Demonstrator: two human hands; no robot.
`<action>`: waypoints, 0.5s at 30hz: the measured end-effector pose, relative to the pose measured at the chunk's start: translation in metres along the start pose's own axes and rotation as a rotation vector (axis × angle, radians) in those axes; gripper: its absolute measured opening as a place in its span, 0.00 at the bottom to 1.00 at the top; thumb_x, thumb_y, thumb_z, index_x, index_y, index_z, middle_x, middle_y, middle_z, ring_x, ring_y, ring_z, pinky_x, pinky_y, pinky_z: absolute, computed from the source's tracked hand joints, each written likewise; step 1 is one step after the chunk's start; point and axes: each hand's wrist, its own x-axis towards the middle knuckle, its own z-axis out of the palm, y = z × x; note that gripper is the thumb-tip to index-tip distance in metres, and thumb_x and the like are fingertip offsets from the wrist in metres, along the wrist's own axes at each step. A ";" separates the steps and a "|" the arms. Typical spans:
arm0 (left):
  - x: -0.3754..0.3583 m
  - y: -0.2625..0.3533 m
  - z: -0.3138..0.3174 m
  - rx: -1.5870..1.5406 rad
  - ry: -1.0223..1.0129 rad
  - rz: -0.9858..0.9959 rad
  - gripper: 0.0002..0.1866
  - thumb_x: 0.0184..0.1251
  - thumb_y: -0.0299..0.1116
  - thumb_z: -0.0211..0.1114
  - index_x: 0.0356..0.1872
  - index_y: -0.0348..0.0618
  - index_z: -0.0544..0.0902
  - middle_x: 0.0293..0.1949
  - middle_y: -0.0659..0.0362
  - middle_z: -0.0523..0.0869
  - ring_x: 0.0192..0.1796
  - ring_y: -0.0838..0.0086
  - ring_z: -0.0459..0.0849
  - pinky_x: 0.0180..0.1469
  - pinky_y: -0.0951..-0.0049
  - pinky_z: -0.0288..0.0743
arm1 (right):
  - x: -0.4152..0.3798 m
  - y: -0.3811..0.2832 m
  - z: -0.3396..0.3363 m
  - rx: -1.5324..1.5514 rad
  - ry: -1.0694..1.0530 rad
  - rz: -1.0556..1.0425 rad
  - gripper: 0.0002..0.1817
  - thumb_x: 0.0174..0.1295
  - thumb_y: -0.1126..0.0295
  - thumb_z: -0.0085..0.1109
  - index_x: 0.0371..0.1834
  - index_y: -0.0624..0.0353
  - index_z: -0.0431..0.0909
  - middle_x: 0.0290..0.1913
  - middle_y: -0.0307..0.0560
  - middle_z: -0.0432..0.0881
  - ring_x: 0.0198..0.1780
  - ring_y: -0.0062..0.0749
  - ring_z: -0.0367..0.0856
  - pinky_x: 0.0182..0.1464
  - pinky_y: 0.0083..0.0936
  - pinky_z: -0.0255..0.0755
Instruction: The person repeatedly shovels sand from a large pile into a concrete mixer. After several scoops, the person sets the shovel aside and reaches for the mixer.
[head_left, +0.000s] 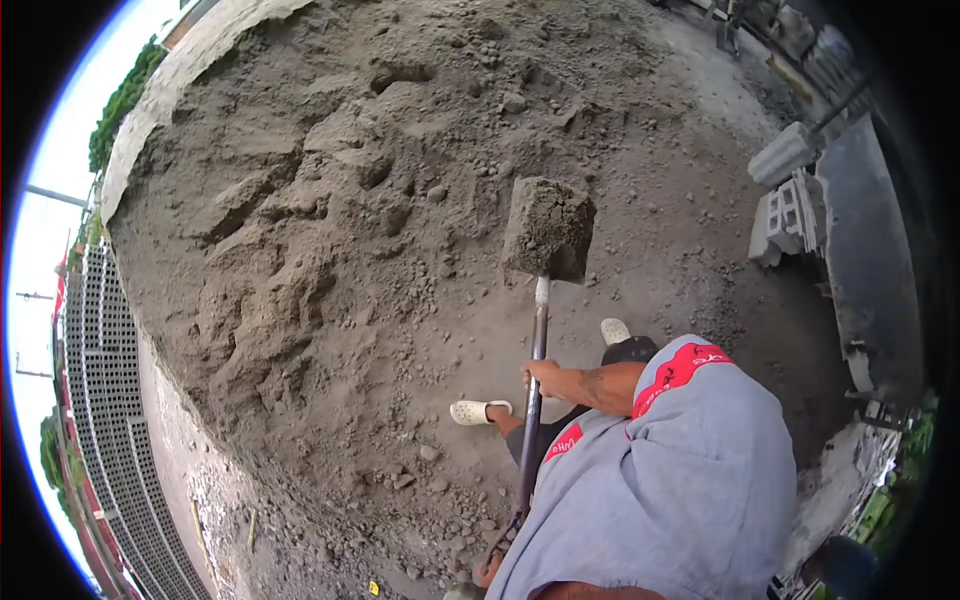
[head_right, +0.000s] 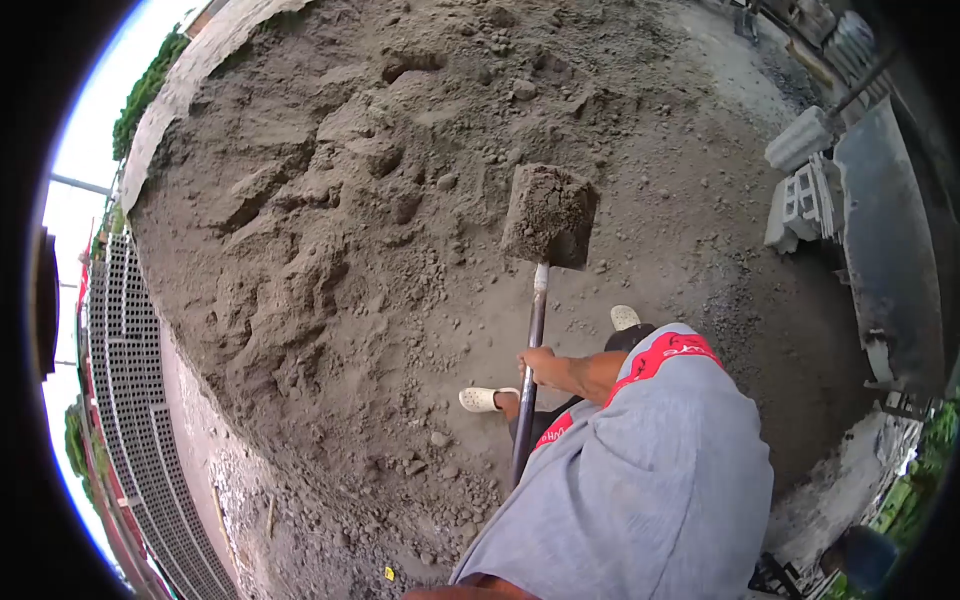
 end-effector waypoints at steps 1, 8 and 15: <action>-0.007 0.021 0.028 -0.023 -0.060 0.010 0.18 0.34 0.36 0.71 0.16 0.41 0.69 0.11 0.58 0.65 0.13 0.72 0.62 0.16 0.65 0.57 | -0.008 -0.045 -0.025 0.028 0.037 -0.073 0.04 0.48 0.79 0.56 0.23 0.62 0.71 0.17 0.43 0.71 0.16 0.28 0.71 0.19 0.30 0.70; -0.121 0.490 0.126 -0.592 -1.102 -0.302 0.08 0.42 0.19 0.52 0.27 0.37 0.68 0.12 0.59 0.66 0.12 0.74 0.66 0.14 0.75 0.63 | -0.176 -0.373 -0.221 0.459 0.234 -0.551 0.06 0.53 0.74 0.58 0.25 0.61 0.70 0.19 0.44 0.72 0.20 0.31 0.73 0.23 0.31 0.70; -0.268 0.832 -0.035 -1.077 -2.164 0.062 0.25 0.49 0.21 0.55 0.51 0.49 0.62 0.20 0.61 0.68 0.20 0.77 0.69 0.22 0.73 0.67 | -0.418 -0.559 -0.468 0.897 -0.232 -1.322 0.13 0.59 0.67 0.51 0.36 0.66 0.62 0.23 0.47 0.69 0.24 0.36 0.73 0.28 0.36 0.72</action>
